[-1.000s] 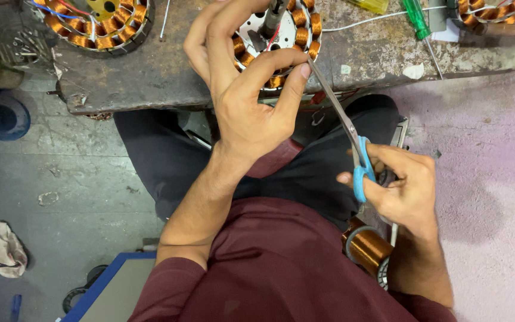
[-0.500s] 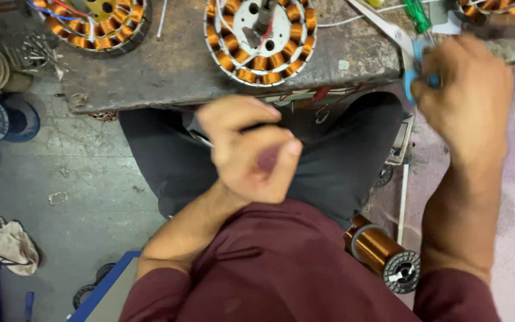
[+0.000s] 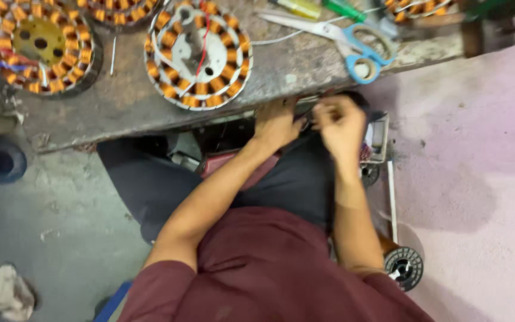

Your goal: The person assembles a motor stator by inserting and securing copper wires into the stator slots using pliers, scissors, and a screwdriver. They trim excess wire and adjust connections while working at a cluttered workbench.

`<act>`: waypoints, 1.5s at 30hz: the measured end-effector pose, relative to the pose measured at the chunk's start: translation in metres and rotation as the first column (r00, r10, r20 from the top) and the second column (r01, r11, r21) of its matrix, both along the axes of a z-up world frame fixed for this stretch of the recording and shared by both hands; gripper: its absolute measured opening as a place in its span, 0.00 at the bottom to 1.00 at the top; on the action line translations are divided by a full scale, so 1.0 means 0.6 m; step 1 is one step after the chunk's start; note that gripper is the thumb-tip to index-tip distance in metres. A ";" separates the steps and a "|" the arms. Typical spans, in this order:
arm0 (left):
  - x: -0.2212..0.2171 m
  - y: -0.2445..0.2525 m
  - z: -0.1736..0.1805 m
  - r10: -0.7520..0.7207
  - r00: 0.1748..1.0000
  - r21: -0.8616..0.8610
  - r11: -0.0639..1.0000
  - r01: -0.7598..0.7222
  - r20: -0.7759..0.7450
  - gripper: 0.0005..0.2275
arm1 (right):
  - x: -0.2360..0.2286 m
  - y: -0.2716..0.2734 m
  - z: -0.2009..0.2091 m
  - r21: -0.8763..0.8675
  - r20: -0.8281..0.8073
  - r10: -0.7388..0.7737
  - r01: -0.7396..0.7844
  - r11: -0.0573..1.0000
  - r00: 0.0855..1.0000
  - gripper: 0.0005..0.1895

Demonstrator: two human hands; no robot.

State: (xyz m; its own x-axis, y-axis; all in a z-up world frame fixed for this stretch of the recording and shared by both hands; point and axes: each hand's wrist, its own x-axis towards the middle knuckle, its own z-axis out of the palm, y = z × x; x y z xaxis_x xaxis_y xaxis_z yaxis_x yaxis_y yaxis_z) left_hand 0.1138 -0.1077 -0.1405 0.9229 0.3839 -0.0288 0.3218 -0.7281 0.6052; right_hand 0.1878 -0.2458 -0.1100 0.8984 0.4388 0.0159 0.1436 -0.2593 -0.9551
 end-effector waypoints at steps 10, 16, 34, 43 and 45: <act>0.074 0.030 -0.059 0.080 0.991 0.144 0.987 -0.064 -0.103 0.17 | 0.123 0.089 -0.221 -0.077 0.704 -0.007 0.086 0.993 0.710 0.18; 0.034 0.036 -0.031 -0.062 0.904 -0.215 0.976 -0.034 -0.424 0.22 | 0.086 0.053 -0.156 -0.117 0.291 -0.025 0.062 0.991 0.956 0.15; -0.311 -0.002 0.001 0.183 0.933 -0.919 0.311 0.242 0.308 0.18 | -0.105 -0.173 0.062 0.367 0.041 0.326 -0.318 0.874 0.944 0.33; -0.344 -0.037 0.203 0.453 0.557 -0.710 0.550 0.440 0.696 0.15 | -0.192 -0.050 0.218 0.340 0.210 0.150 -0.216 0.915 0.966 0.24; -0.334 -0.063 0.202 0.555 0.443 -0.709 0.573 0.411 0.704 0.19 | -0.227 -0.025 0.209 0.465 0.287 0.139 -0.264 0.845 0.948 0.25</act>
